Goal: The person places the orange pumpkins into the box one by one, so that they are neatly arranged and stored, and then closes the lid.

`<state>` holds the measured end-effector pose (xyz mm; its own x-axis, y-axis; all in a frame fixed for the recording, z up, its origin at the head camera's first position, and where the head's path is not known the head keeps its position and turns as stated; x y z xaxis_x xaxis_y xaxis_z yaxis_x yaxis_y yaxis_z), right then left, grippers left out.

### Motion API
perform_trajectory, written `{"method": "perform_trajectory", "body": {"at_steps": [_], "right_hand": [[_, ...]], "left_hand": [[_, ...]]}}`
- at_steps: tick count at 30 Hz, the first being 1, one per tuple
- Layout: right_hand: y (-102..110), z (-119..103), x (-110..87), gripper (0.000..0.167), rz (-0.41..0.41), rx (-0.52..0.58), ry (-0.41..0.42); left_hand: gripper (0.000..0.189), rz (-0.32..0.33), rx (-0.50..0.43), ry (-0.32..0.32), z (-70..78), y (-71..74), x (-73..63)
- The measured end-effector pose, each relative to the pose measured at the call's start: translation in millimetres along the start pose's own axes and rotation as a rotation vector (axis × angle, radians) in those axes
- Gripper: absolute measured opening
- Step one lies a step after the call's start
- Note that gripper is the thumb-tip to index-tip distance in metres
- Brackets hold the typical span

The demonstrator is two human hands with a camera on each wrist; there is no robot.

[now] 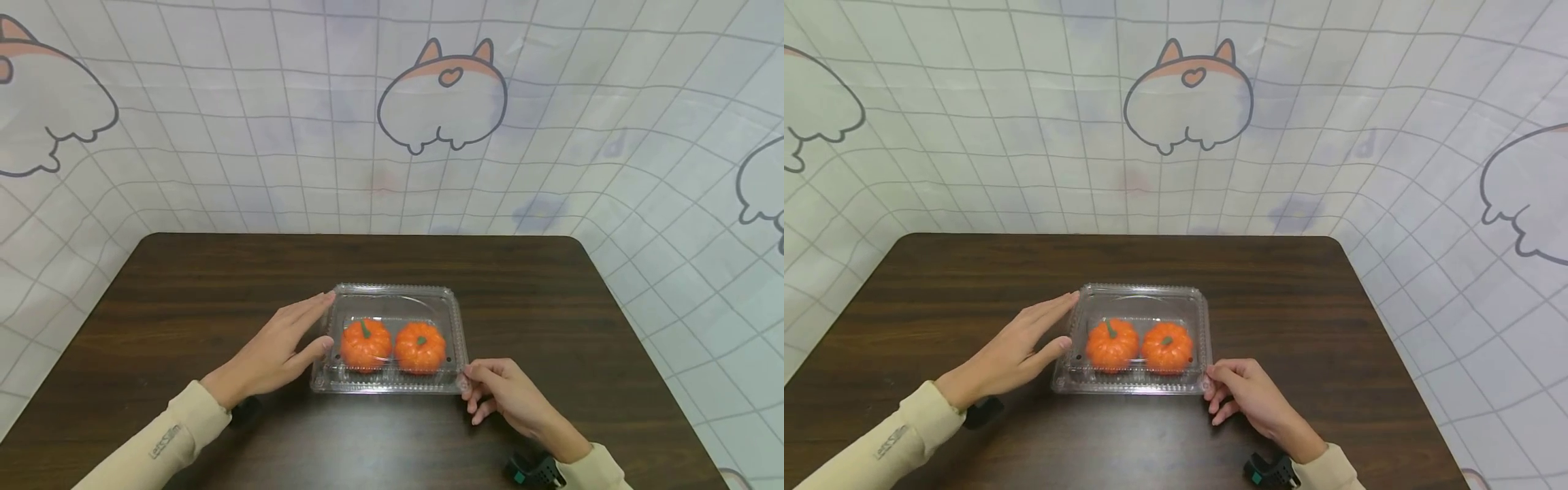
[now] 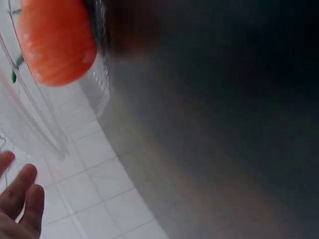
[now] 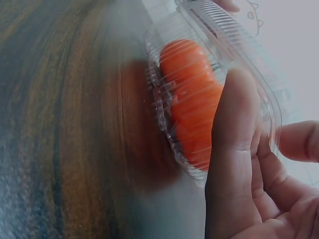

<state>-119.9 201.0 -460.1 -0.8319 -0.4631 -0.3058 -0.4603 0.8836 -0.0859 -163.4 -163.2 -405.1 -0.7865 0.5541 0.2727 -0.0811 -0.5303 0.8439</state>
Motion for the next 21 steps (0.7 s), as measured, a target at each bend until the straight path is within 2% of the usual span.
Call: {"method": "perform_trajectory", "body": {"at_steps": [4,8,13,21], "right_hand": [[-1,-2,-3.0,0.029,-0.005,-0.002,0.016],[-1,-2,-3.8,0.029,-0.009,0.009,0.02],[0,-1,-4.8,0.029,-0.008,0.008,0.017],[1,1,-7.3,0.029,-0.011,0.0,0.029]], "left_hand": [[0.072,0.011,-0.088,0.167,-1.4,-3.8,-11.6],[0.085,0.004,-0.151,0.26,-1.4,-9.4,-21.0],[0.095,0.0,-0.201,0.297,-1.4,-14.7,-31.1],[0.097,-0.014,-0.199,0.318,-1.9,-23.6,-43.8]]}}
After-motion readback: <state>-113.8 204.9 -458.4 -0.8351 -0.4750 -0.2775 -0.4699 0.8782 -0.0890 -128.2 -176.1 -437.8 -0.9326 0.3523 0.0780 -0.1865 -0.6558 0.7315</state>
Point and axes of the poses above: each hand's wrist, its own x-axis towards the middle knuckle, its own y-axis out of the back of the hand, z = x × y, the point moved 4 cm from there along x, towards the middle knuckle
